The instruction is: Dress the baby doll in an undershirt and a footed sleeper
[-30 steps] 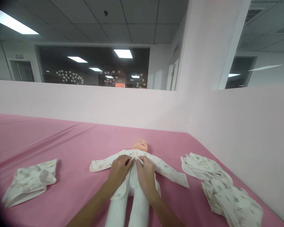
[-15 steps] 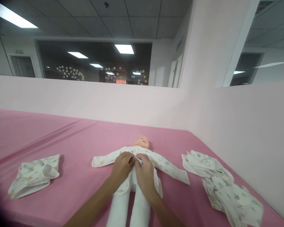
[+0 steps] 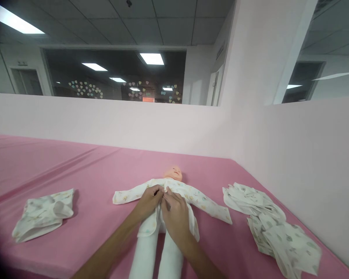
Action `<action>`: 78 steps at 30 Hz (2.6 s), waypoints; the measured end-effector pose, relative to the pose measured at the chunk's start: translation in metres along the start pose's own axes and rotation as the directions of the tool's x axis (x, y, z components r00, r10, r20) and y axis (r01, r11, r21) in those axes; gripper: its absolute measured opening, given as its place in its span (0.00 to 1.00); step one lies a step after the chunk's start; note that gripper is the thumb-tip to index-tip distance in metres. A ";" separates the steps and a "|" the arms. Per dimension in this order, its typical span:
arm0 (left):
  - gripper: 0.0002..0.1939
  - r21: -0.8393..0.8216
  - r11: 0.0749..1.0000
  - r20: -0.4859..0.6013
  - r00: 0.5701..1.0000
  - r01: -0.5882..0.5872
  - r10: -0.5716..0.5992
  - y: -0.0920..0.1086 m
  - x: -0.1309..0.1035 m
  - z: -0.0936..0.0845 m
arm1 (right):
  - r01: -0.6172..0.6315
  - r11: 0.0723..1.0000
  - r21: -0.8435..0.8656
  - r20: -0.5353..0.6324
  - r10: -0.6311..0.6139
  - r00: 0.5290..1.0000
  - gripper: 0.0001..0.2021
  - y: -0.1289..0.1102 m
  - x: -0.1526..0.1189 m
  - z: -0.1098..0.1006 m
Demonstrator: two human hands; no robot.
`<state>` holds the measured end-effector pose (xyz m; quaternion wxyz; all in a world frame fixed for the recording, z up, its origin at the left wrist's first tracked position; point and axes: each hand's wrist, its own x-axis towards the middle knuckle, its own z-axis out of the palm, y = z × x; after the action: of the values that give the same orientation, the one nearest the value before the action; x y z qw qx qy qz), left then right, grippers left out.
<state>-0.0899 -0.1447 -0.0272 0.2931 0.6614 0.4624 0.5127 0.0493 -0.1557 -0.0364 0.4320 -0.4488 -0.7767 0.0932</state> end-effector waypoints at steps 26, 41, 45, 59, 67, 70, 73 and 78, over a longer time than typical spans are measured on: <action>0.14 -0.083 0.992 0.001 0.995 0.100 -0.100 0.009 -0.003 0.000 | 0.060 0.994 0.088 -0.016 -0.059 0.998 0.17 -0.009 -0.007 -0.008; 0.09 0.519 0.851 -0.115 0.993 0.074 -0.017 0.028 -0.055 0.006 | -0.184 0.966 0.182 0.123 0.163 0.979 0.08 0.001 -0.016 -0.058; 0.11 0.547 0.837 -0.140 0.988 0.021 0.067 0.023 -0.051 0.016 | -0.251 0.897 0.363 0.144 0.212 0.967 0.11 -0.004 -0.019 -0.051; 0.13 0.627 0.766 -0.138 0.947 -0.144 0.291 0.003 -0.053 0.030 | -0.256 0.870 0.420 0.061 0.255 0.965 0.15 -0.010 -0.036 -0.028; 0.12 0.392 0.920 -0.111 0.994 0.025 0.020 0.010 -0.052 0.025 | -0.141 0.945 0.296 0.006 0.146 0.989 0.15 -0.010 -0.046 -0.021; 0.13 0.326 0.944 -0.102 0.995 0.054 -0.021 0.013 -0.050 0.021 | -0.060 0.975 0.213 -0.022 0.066 0.998 0.15 -0.011 -0.050 -0.020; 0.11 0.266 0.963 -0.054 0.998 0.047 -0.034 0.014 -0.049 0.015 | -0.015 0.986 0.164 -0.017 0.018 1.000 0.16 -0.012 -0.053 -0.019; 0.08 -0.006 0.993 0.128 0.985 0.121 -0.119 0.010 -0.049 0.000 | 0.019 0.995 0.095 0.009 -0.020 1.000 0.18 -0.014 -0.053 -0.018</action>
<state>-0.0887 -0.1931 -0.0389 0.3569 0.6617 0.4781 0.4542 0.0663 -0.2098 -0.0490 0.4500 -0.4198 -0.7777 0.1281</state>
